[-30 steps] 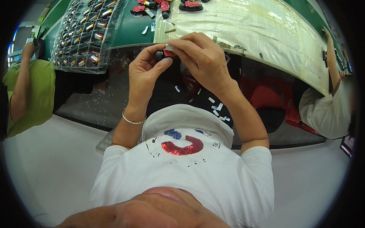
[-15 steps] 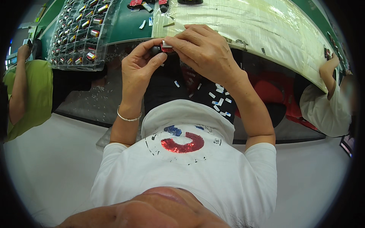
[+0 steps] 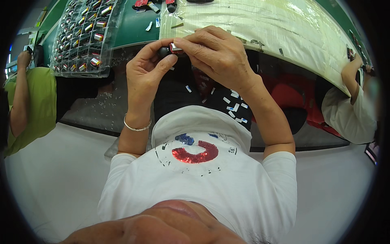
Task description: Assembling small plastic key fob housings by attaching red internal components and organizing them in a storage tray.
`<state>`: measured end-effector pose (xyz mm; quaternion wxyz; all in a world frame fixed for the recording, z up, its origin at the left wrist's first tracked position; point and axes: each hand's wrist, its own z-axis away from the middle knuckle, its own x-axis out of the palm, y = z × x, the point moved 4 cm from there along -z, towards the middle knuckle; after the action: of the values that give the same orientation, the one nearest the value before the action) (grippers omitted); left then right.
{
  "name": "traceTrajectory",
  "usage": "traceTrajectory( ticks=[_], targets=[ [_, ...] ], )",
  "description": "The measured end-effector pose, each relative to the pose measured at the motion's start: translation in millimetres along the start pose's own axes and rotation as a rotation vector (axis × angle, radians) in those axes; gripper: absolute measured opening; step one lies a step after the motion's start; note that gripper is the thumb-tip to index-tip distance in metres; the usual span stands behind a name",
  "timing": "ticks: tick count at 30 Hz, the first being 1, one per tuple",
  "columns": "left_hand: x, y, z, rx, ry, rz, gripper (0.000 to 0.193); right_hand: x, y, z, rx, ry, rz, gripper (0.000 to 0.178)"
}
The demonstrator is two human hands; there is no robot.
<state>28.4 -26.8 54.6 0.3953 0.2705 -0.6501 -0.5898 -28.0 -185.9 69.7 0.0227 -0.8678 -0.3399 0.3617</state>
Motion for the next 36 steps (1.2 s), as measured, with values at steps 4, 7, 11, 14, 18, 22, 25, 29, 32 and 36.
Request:
traceTrajectory(
  ticks=[4, 7, 11, 14, 18, 22, 25, 29, 32, 36],
  targets=[
    [2, -2, 2, 0.08, 0.017, -0.061, 0.03, 0, -5, 2, 0.096, -0.01, 0.001, 0.041],
    [3, -2, 3, 0.115, 0.017, -0.106, 0.027, -1, -8, 2, 0.117, -0.004, 0.023, 0.041],
    [2, -6, 2, 0.135, 0.029, -0.073, 0.025, -5, -10, -1, 0.191, -0.047, -0.058, 0.035],
    [7, -2, -1, 0.211, 0.018, -0.055, 0.024, 0, 1, 5, 0.385, 0.101, -0.437, 0.029],
    [11, 5, 3, 0.343, -0.003, -0.114, 0.028, 4, 5, 16, 0.564, 0.137, -0.703, 0.032],
    [14, 6, 8, 0.364, 0.009, -0.16, 0.028, 9, 4, 22, 0.569, 0.171, -0.867, 0.031],
    [16, 5, 8, 0.441, 0.034, -0.22, 0.026, 11, 3, 26, 0.666, 0.213, -1.04, 0.028],
    [15, 8, 2, 0.522, 0.032, -0.372, 0.027, 18, 8, 27, 0.706, 0.244, -1.187, 0.028],
    [15, 10, -3, 0.539, 0.013, -0.406, 0.028, 23, 9, 23, 0.763, 0.26, -1.302, 0.029],
    [17, 13, -5, 0.637, 0.001, -0.481, 0.029, 22, 7, 19, 0.811, 0.316, -1.424, 0.028]
  ],
)
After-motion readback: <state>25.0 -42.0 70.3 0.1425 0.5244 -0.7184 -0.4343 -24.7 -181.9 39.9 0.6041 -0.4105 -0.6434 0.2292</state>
